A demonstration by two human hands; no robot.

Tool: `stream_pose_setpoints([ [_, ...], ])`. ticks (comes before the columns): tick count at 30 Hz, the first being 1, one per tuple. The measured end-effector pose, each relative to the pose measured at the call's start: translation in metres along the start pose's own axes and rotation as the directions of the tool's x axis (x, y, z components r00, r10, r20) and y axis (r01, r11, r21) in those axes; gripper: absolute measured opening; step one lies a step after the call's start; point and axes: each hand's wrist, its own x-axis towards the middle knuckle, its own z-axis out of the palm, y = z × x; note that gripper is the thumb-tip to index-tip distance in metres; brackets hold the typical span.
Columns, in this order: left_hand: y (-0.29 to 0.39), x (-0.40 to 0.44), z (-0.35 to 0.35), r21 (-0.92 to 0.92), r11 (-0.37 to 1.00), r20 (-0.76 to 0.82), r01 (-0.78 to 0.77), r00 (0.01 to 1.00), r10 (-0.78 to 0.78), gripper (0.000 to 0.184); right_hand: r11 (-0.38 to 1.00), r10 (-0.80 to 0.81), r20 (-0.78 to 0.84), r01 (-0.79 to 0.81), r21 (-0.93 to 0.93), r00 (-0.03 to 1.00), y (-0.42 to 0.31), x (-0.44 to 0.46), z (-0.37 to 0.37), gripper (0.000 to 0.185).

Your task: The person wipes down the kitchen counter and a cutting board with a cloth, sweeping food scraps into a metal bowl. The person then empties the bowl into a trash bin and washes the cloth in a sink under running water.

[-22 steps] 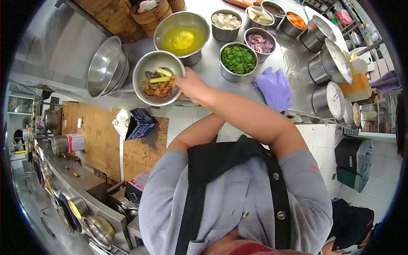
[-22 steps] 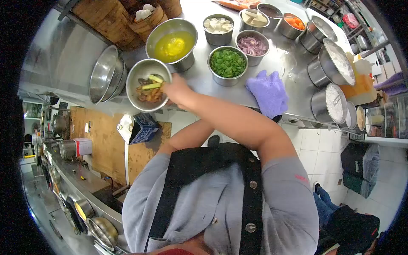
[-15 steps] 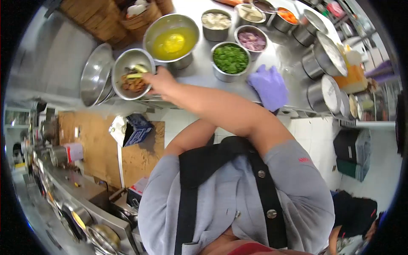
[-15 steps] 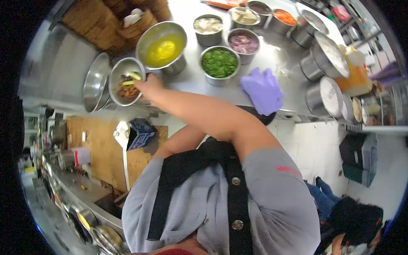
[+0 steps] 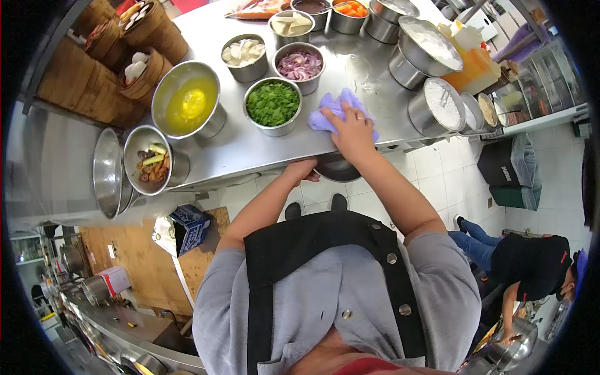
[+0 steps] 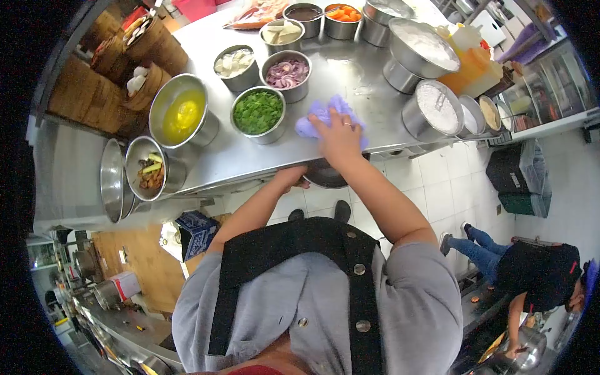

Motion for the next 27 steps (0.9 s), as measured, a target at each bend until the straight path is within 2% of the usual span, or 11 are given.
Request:
stream_pose_setpoints([
  [2, -0.001, 0.002, 0.003, -0.036, 0.999, -0.026, -0.024, 0.999, 0.023, 0.027, 0.983, -0.012, 0.123, -0.011, 0.182, 0.992, 0.015, 0.013, 0.010, 0.039],
  [6, -0.007, 0.009, 0.003, -0.036, 0.999, -0.065, -0.024, 0.998, 0.022, 0.025, 0.916, 0.045, 0.099, -0.080, 0.392, 0.994, 0.040, 0.045, -0.013, 0.039],
  [8, -0.014, 0.017, 0.000, -0.019, 0.999, -0.035, -0.033, 0.999, 0.032, 0.025, 0.792, 0.042, 0.044, -0.060, 0.608, 0.998, 0.056, 0.074, -0.033, 0.039],
  [10, -0.013, 0.018, 0.001, -0.007, 1.000, -0.054, -0.011, 0.999, 0.010, 0.025, 0.730, 0.061, 0.096, -0.110, 0.674, 0.993, 0.070, 0.109, -0.040, 0.038],
  [13, -0.017, 0.024, 0.005, -0.010, 1.000, -0.081, -0.005, 0.997, 0.005, 0.025, 0.737, -0.015, 0.069, -0.036, 0.675, 0.997, 0.102, 0.167, -0.017, 0.041],
  [16, -0.015, 0.028, 0.010, -0.005, 1.000, -0.079, -0.003, 0.997, 0.002, 0.026, 0.841, -0.045, 0.120, -0.028, 0.540, 0.992, 0.127, 0.213, 0.012, 0.043],
  [18, -0.018, 0.036, 0.011, 0.005, 1.000, -0.037, 0.021, 0.999, -0.021, 0.024, 0.903, 0.019, 0.265, -0.131, 0.410, 0.964, 0.146, 0.232, 0.040, 0.047],
  [21, -0.021, 0.044, 0.013, -0.017, 1.000, -0.028, -0.006, 1.000, 0.005, 0.024, 0.873, -0.019, 0.294, -0.127, 0.470, 0.956, 0.177, 0.236, 0.091, 0.050],
  [22, -0.020, 0.041, 0.017, -0.023, 0.999, -0.050, -0.047, 0.998, 0.045, 0.024, 0.864, 0.042, 0.371, -0.220, 0.453, 0.928, 0.182, 0.233, 0.110, 0.053],
  [25, -0.007, 0.037, 0.018, 0.019, 0.998, 0.005, -0.066, 0.998, 0.066, 0.032, 0.856, 0.030, 0.200, -0.128, 0.500, 0.979, 0.171, 0.219, 0.131, 0.053],
  [27, -0.009, 0.040, 0.018, 0.020, 0.998, 0.009, -0.068, 0.998, 0.068, 0.032, 0.855, 0.046, 0.266, -0.175, 0.488, 0.963, 0.165, 0.229, 0.154, 0.053],
])
